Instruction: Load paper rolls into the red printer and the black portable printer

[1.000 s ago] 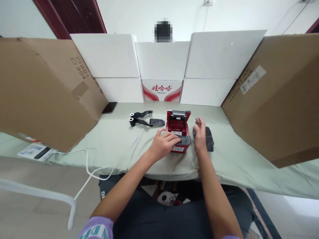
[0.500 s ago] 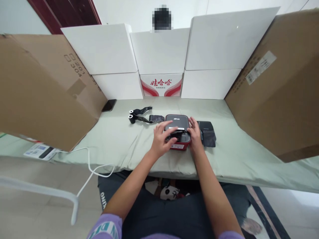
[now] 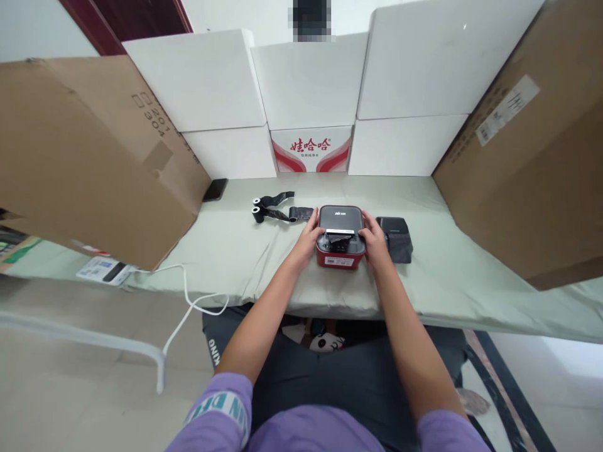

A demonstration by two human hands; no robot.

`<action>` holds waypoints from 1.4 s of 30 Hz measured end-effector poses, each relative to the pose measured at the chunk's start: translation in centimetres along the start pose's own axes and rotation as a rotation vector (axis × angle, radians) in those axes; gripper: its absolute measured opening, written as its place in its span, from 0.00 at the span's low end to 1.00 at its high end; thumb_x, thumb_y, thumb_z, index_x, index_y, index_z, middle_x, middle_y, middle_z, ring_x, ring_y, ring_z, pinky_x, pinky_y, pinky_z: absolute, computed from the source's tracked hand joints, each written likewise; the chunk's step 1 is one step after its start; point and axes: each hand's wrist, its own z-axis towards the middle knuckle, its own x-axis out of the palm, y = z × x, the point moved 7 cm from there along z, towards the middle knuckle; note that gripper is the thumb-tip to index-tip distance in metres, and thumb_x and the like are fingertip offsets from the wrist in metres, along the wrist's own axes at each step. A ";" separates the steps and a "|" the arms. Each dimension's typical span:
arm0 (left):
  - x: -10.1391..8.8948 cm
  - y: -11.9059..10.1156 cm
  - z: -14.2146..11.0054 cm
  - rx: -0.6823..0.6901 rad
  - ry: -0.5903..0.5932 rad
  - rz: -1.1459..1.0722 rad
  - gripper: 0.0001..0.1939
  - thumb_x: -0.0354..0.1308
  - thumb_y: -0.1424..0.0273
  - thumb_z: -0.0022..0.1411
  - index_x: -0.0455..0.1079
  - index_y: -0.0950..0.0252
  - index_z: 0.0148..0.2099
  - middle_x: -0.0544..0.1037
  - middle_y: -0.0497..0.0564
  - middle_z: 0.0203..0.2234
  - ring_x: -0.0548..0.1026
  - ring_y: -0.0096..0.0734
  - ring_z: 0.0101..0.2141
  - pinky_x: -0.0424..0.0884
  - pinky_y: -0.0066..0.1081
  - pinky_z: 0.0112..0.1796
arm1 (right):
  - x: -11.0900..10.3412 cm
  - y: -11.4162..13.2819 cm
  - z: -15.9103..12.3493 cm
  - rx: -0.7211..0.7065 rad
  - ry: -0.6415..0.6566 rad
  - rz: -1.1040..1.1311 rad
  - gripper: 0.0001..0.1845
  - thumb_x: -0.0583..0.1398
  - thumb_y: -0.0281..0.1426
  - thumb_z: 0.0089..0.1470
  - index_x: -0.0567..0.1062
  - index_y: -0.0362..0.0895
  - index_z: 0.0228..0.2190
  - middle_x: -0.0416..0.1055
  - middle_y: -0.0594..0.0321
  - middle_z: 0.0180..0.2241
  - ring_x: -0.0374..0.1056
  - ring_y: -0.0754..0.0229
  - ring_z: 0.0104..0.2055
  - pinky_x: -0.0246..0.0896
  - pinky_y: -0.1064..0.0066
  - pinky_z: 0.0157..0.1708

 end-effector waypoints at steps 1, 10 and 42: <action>-0.1 0.1 0.0 -0.006 -0.008 0.006 0.45 0.51 0.72 0.60 0.42 0.59 0.77 0.55 0.49 0.73 0.57 0.29 0.71 0.61 0.31 0.66 | 0.0 0.0 0.0 0.001 0.008 0.001 0.34 0.61 0.32 0.40 0.74 0.50 0.53 0.71 0.59 0.62 0.61 0.48 0.68 0.53 0.49 0.70; -0.3 0.5 -0.6 -0.074 0.005 -0.095 0.44 0.55 0.72 0.63 0.44 0.56 0.77 0.51 0.46 0.74 0.60 0.35 0.70 0.67 0.32 0.63 | 0.4 0.4 -0.7 -0.015 0.036 0.020 0.32 0.60 0.34 0.42 0.74 0.48 0.53 0.70 0.57 0.63 0.60 0.51 0.69 0.55 0.53 0.69; 0.6 4.6 1.5 0.161 -0.098 -0.550 0.38 0.62 0.65 0.55 0.65 0.61 0.68 0.69 0.51 0.66 0.62 0.50 0.68 0.57 0.44 0.68 | 0.6 -0.3 -1.7 -0.067 -0.020 0.205 0.30 0.61 0.33 0.47 0.75 0.48 0.54 0.72 0.60 0.61 0.63 0.49 0.67 0.52 0.54 0.70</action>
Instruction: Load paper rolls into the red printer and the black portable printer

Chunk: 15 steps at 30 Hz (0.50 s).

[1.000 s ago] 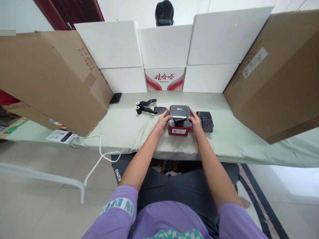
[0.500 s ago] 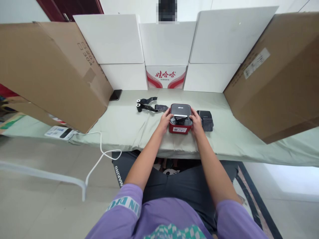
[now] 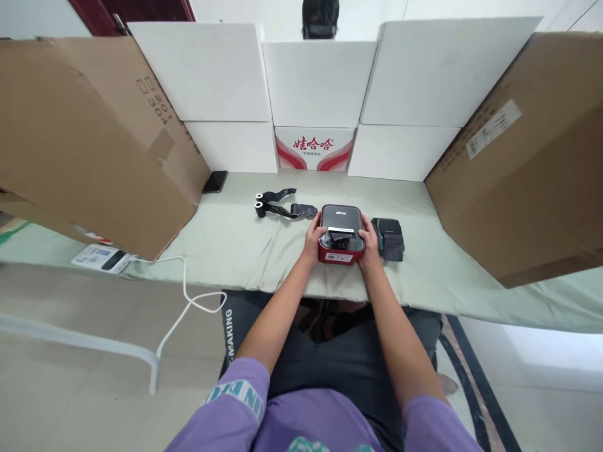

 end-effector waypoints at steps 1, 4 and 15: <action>-0.2 0.1 0.0 0.022 0.000 0.012 0.37 0.62 0.64 0.55 0.66 0.61 0.68 0.70 0.51 0.66 0.62 0.50 0.69 0.57 0.44 0.68 | 0.0 0.0 -0.1 0.007 -0.003 0.003 0.30 0.62 0.34 0.48 0.75 0.48 0.54 0.72 0.59 0.61 0.63 0.49 0.67 0.52 0.54 0.70; -0.7 0.0 -0.2 0.103 -0.009 0.070 0.34 0.63 0.58 0.58 0.70 0.62 0.65 0.70 0.53 0.66 0.61 0.50 0.69 0.56 0.43 0.68 | -0.1 0.2 -0.5 0.023 -0.019 -0.007 0.30 0.63 0.35 0.48 0.75 0.48 0.55 0.72 0.58 0.62 0.63 0.48 0.67 0.53 0.53 0.70; -1.2 0.5 -0.4 0.133 -0.016 -0.012 0.33 0.65 0.53 0.59 0.73 0.63 0.63 0.71 0.56 0.65 0.63 0.51 0.68 0.56 0.44 0.69 | -2.0 -1.8 -0.7 0.003 -0.108 -0.057 0.29 0.65 0.44 0.50 0.77 0.47 0.53 0.75 0.57 0.57 0.68 0.47 0.62 0.55 0.50 0.67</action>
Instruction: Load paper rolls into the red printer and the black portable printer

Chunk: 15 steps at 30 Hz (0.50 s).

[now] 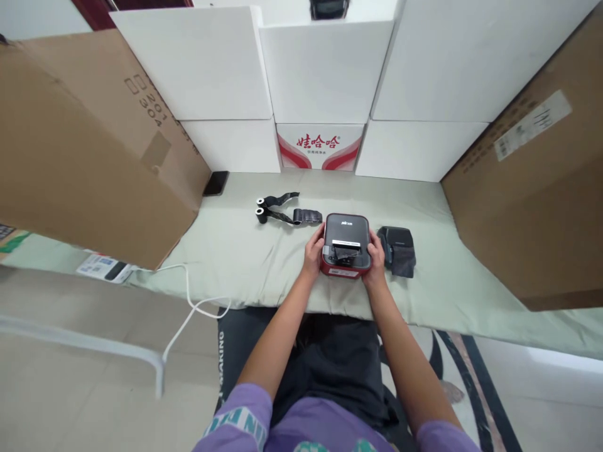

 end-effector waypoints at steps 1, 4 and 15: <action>-0.1 0.1 0.0 0.005 0.003 0.003 0.33 0.65 0.54 0.59 0.73 0.63 0.63 0.71 0.56 0.65 0.63 0.50 0.68 0.56 0.43 0.69 | -0.1 -0.1 0.0 -0.005 -0.005 -0.010 0.29 0.64 0.44 0.51 0.77 0.47 0.53 0.75 0.57 0.57 0.68 0.47 0.62 0.55 0.50 0.67; -0.2 0.3 -0.1 0.019 0.015 0.019 0.34 0.65 0.54 0.59 0.72 0.63 0.64 0.71 0.56 0.65 0.64 0.50 0.68 0.57 0.43 0.68 | -0.2 -0.1 -0.2 -0.004 -0.023 -0.025 0.29 0.63 0.46 0.51 0.77 0.47 0.53 0.74 0.57 0.57 0.67 0.47 0.62 0.55 0.50 0.66; -0.2 -0.2 0.1 -0.037 0.015 0.058 0.39 0.66 0.52 0.55 0.70 0.64 0.65 0.70 0.59 0.65 0.64 0.52 0.67 0.58 0.45 0.68 | 0.3 0.4 -0.5 -0.049 -0.033 -0.140 0.29 0.60 0.49 0.54 0.77 0.48 0.53 0.74 0.57 0.57 0.66 0.46 0.62 0.50 0.46 0.69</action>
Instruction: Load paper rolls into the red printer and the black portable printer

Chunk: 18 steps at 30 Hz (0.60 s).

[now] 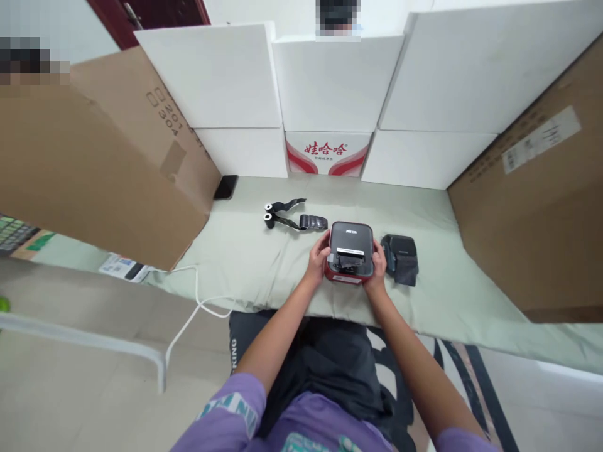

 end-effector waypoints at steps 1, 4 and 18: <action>0.0 0.0 0.0 -0.006 0.000 0.004 0.40 0.66 0.52 0.54 0.69 0.64 0.65 0.70 0.59 0.65 0.64 0.51 0.67 0.58 0.45 0.67 | 0.0 0.0 0.0 -0.006 -0.001 -0.011 0.30 0.59 0.50 0.54 0.77 0.47 0.53 0.74 0.57 0.57 0.66 0.46 0.62 0.50 0.47 0.69; -0.1 -0.1 0.0 -0.011 0.002 0.034 0.41 0.66 0.49 0.55 0.68 0.63 0.66 0.69 0.59 0.66 0.64 0.51 0.67 0.58 0.45 0.67 | 0.1 0.1 0.0 -0.013 -0.012 -0.027 0.30 0.58 0.50 0.55 0.77 0.46 0.53 0.74 0.56 0.56 0.67 0.47 0.61 0.54 0.49 0.67; 0.4 -2.2 -3.9 0.027 0.087 0.220 0.45 0.61 0.42 0.60 0.61 0.58 0.72 0.57 0.53 0.73 0.51 0.47 0.73 0.45 0.40 0.72 | -0.5 -0.4 -0.1 0.094 0.012 -0.001 0.28 0.62 0.47 0.52 0.79 0.44 0.49 0.78 0.55 0.53 0.72 0.48 0.56 0.61 0.53 0.62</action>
